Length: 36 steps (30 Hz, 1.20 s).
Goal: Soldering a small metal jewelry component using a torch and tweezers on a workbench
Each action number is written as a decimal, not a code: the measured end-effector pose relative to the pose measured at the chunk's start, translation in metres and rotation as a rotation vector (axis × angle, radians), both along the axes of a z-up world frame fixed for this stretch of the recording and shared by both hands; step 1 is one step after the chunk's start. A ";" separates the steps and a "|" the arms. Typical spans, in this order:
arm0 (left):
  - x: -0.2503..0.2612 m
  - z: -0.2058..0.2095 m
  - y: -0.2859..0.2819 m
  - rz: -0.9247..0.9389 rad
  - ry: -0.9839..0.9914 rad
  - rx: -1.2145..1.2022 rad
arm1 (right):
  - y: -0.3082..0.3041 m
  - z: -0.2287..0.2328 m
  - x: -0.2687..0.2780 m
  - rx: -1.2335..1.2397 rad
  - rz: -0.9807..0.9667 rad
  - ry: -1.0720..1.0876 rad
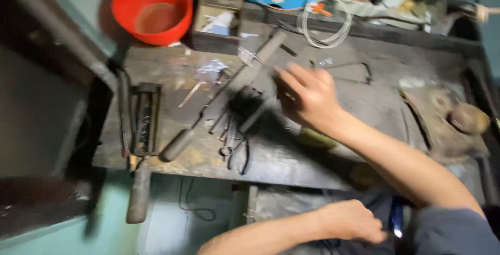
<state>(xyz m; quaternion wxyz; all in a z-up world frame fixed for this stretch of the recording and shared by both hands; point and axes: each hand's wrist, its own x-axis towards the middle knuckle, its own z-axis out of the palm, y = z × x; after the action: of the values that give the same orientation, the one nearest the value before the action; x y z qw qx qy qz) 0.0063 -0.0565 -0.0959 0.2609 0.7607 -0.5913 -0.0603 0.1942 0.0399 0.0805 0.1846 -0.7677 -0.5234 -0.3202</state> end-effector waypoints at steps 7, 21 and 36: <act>-0.015 0.010 0.011 -0.094 -0.186 -0.061 | -0.239 0.000 -0.094 0.097 -0.539 0.290; -0.040 0.044 0.065 -0.058 -0.337 -0.242 | -0.260 -0.025 -0.198 0.278 -0.750 0.182; -0.050 0.068 0.147 1.056 -0.088 -0.325 | -0.226 -0.068 -0.148 0.291 -0.501 0.303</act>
<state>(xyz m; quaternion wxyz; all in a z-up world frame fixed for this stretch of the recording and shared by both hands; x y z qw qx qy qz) -0.0441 0.0907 -0.0276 0.3447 0.9056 -0.1417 0.2023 0.0457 -0.1857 0.0121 0.2836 -0.8771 -0.2338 -0.3092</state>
